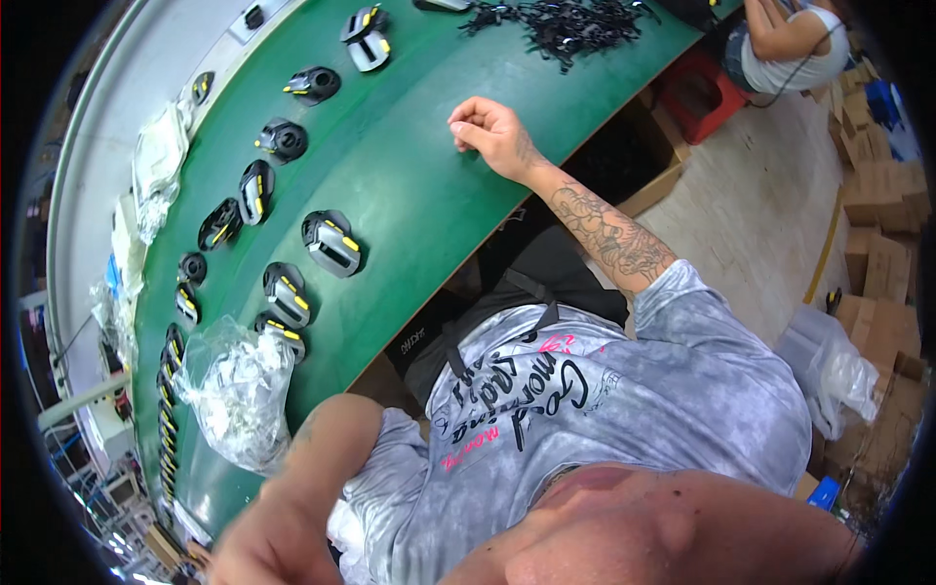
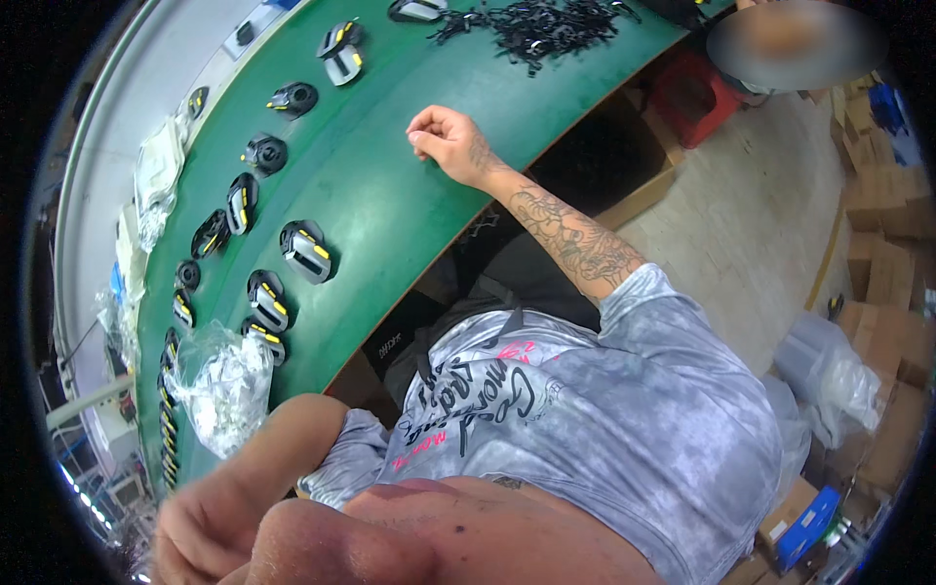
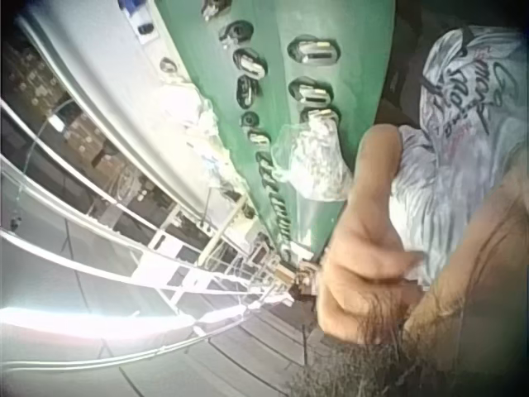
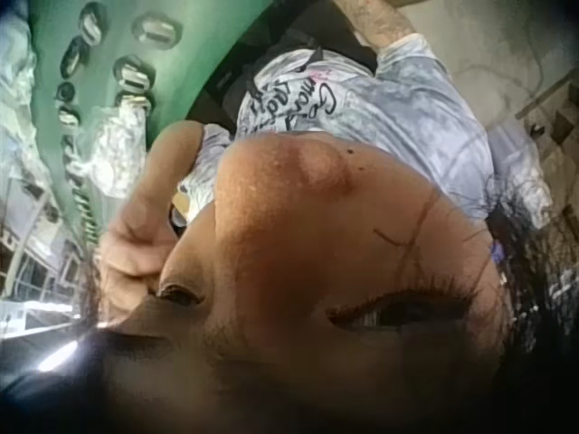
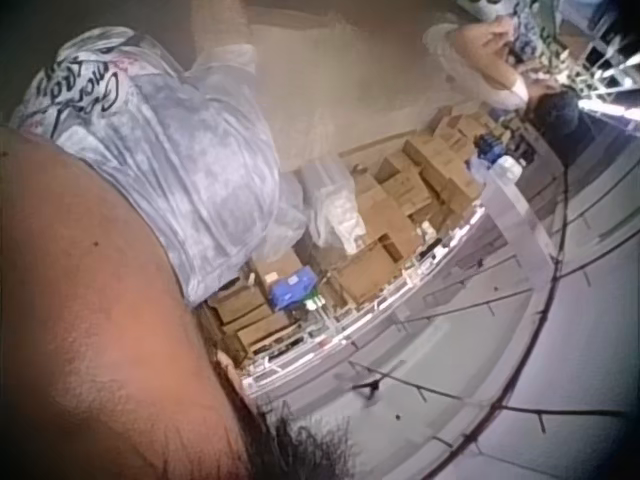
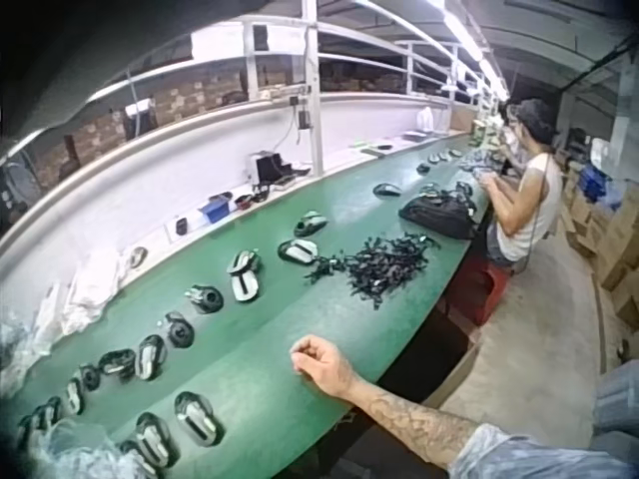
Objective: Assembling small electronic peripheral components on an industrial assembly line.
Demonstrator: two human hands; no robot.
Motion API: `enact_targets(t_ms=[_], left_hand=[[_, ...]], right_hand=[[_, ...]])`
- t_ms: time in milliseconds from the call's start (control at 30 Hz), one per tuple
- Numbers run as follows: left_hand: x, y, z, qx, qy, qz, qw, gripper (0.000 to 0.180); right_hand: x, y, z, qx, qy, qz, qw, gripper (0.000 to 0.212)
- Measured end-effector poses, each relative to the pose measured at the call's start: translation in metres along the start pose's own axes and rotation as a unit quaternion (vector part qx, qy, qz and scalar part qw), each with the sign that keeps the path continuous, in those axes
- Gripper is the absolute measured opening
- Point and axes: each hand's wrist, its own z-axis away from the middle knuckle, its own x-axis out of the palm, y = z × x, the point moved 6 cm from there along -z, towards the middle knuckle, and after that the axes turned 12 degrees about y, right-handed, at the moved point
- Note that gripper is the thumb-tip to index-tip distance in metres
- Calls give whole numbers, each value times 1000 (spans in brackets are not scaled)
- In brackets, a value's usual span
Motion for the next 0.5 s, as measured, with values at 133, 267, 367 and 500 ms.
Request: enact_targets(t_ms=[133, 267, 367, 500], left_hand=[[80, 2, 1, -156, -217, 264, 927, 19], [78, 8, 6, -133, -184, 278, 933, 25], [70, 17, 3, -116, -161, 219, 955, 21], [72, 15, 5, -188, -161, 348, 904, 14]], right_hand=[[8, -6, 8, -24, -6, 65, 998, 12], [8, -8, 11, -14, -11, 80, 997, 13], [8, -15, 10, 20, -14, 55, 998, 12], [-10, -26, -16, 19, -4, 85, 996, 14]])
